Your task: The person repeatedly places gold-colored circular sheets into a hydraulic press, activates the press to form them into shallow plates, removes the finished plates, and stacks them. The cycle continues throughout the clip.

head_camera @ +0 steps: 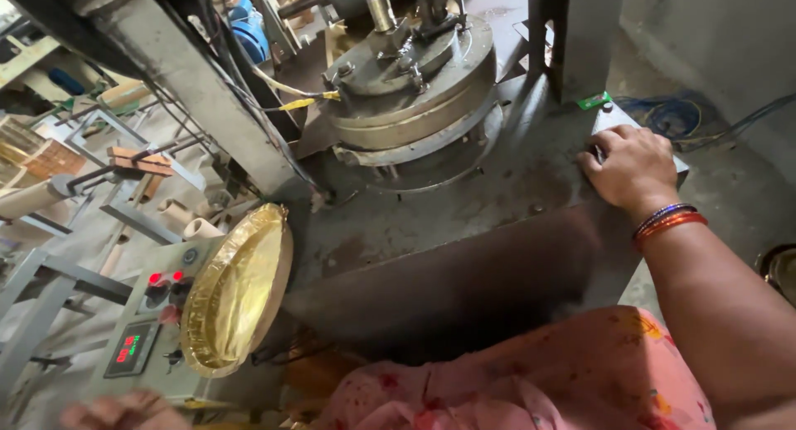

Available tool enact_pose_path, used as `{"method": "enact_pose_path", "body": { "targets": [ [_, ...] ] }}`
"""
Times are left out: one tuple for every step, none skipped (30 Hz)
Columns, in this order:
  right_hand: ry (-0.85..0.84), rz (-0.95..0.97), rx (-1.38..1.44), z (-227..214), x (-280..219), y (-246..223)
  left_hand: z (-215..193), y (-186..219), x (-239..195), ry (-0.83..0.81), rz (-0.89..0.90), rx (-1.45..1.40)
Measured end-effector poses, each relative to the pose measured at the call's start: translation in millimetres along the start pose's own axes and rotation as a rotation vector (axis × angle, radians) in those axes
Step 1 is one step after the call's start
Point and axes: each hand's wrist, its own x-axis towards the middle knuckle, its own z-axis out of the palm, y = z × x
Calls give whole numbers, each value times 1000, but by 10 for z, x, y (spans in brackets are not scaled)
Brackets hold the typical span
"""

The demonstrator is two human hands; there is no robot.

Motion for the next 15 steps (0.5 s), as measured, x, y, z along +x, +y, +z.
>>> {"method": "enact_pose_path", "body": {
  "targets": [
    [2,5,11,-2,-3,5,258,-46,-93,22,13,-8],
    [3,11,23,1,-7,9,534,-40,-168,43,26,-15],
    [7,5,21,14,5,17,1044,-238,-229,46,32,-19],
    [-3,8,14,35,6,32,1528,-366,-391,64,-5,1],
    [-13,12,8,59,12,52,1982,-402,-633,82,-40,22],
    [-15,12,6,61,10,55,2072,-498,-677,84,-42,22],
    [-34,22,22,65,12,61,2163,-599,-721,79,-43,67],
    [-54,32,38,72,15,68,2257,-705,-761,74,-45,112],
    [-55,33,37,45,34,48,2360,-783,-805,74,-47,112],
    [-95,64,-27,23,55,23,2461,-858,-849,77,-86,146],
    [-135,95,-91,2,76,0,2562,-936,-895,79,-126,178],
    [-137,96,-90,-24,100,-16,2604,-999,-927,79,-127,180],
    [-188,131,-70,-47,125,-32,2646,-1064,-960,74,-170,195],
    [-240,168,-48,-66,137,-49,2685,-1123,-991,67,-214,211],
    [-244,170,-47,-114,146,-77,2712,-1158,-1016,66,-218,215]
  ]
}}
